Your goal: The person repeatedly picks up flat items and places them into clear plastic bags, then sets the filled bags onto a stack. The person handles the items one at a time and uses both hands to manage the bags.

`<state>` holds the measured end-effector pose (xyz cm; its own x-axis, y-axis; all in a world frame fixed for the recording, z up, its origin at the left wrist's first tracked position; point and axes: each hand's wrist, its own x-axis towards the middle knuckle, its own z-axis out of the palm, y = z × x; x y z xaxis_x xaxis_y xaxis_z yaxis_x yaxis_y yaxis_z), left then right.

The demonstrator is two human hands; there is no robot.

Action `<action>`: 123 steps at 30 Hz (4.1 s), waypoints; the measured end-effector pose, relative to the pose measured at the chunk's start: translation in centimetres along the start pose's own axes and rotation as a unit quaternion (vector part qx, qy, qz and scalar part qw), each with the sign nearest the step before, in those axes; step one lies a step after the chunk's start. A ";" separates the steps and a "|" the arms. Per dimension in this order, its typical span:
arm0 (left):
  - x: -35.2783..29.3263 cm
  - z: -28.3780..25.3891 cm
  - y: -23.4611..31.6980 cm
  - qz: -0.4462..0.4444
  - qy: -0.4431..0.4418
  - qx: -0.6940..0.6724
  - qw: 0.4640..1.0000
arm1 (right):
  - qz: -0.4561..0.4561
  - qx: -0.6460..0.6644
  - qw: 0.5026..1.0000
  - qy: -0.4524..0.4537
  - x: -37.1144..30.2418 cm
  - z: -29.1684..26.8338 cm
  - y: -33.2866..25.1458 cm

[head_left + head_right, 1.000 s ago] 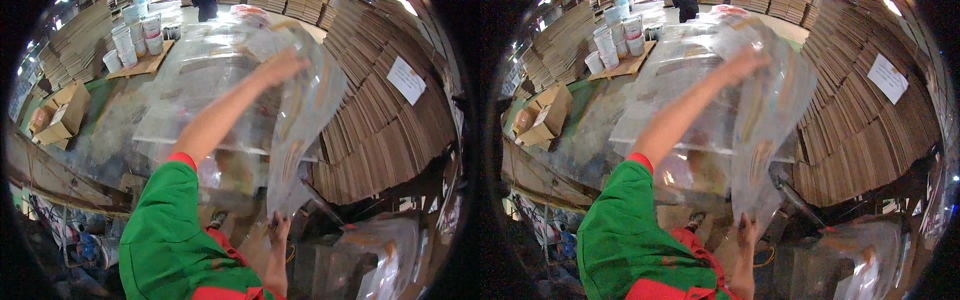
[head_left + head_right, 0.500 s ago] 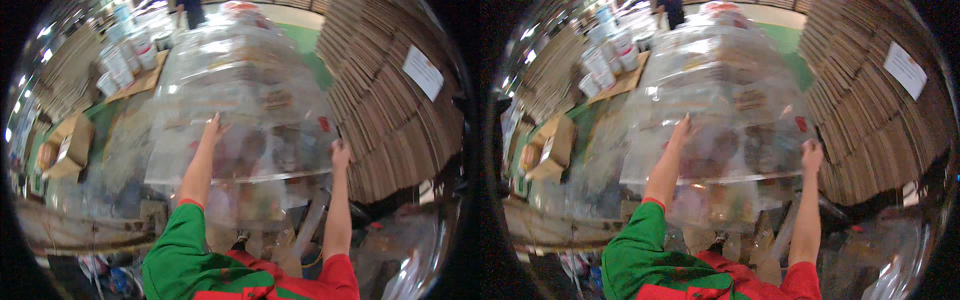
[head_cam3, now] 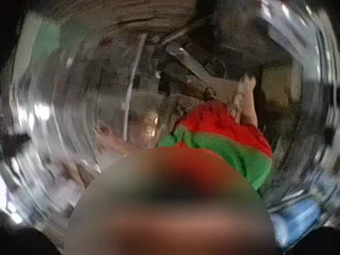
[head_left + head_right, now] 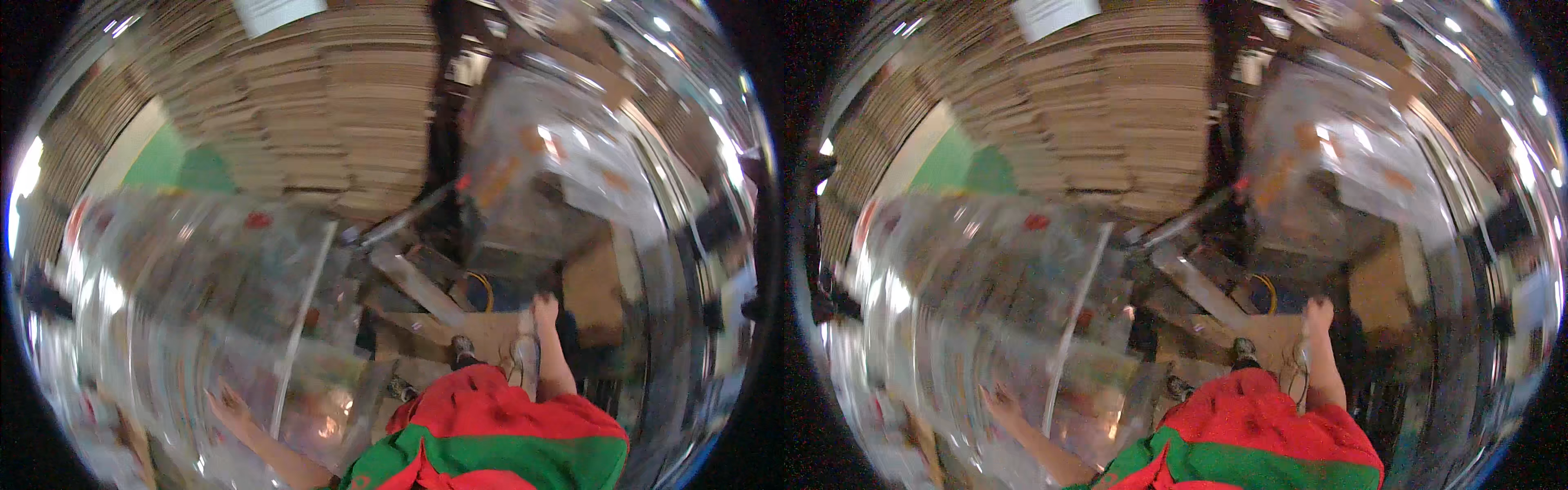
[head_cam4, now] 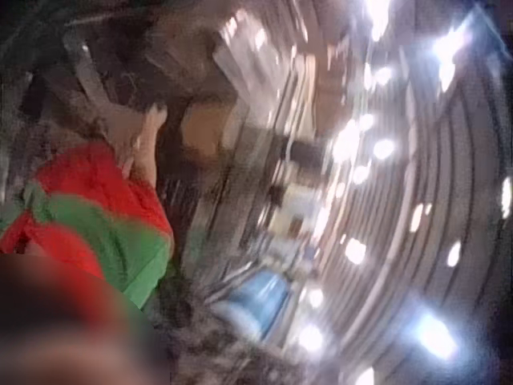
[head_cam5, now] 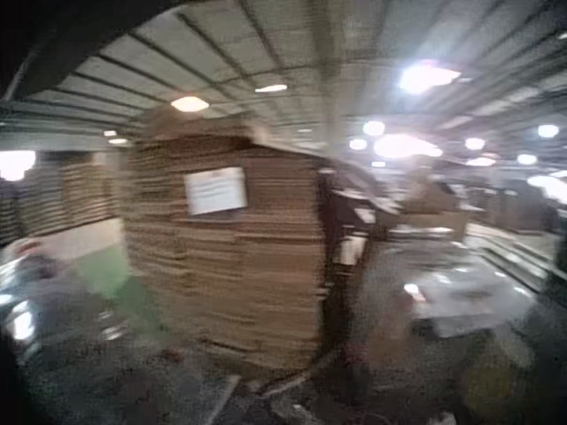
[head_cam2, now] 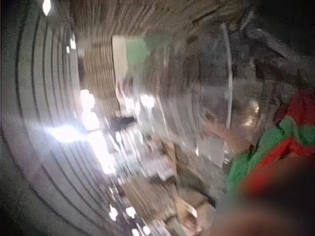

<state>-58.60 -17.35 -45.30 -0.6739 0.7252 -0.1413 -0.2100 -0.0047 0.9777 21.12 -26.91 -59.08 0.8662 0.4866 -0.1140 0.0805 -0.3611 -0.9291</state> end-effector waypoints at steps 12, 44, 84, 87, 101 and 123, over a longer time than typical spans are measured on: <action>-22.2 28.1 -13.6 -0.390 -0.363 -0.003 0.846 | -0.376 -0.257 0.846 0.278 13.2 -8.9 -24.7; -44.1 44.0 -19.1 -0.301 -0.335 0.160 0.878 | -0.446 -0.493 0.746 0.042 57.4 -11.3 -36.0; -44.8 73.7 5.4 0.583 -0.207 0.294 0.728 | -0.602 -0.214 0.766 0.070 31.0 -16.1 -32.6; -42.8 71.0 9.3 0.671 -0.174 0.283 0.662 | -0.503 -0.283 0.808 0.119 30.9 -18.0 -27.8; -33.8 49.3 20.1 0.654 -0.175 0.421 0.604 | -0.337 -0.070 0.909 0.233 45.3 -17.1 -28.0; -18.4 1.9 28.8 0.067 -0.104 0.614 0.780 | -0.731 -0.288 0.616 -0.052 15.5 20.9 -61.3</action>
<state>-50.92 -29.52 -14.27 -0.4756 0.8712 -0.1221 0.7744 0.4804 0.4117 19.31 19.44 -11.23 -0.3739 0.6646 0.6470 0.9252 0.3157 0.2103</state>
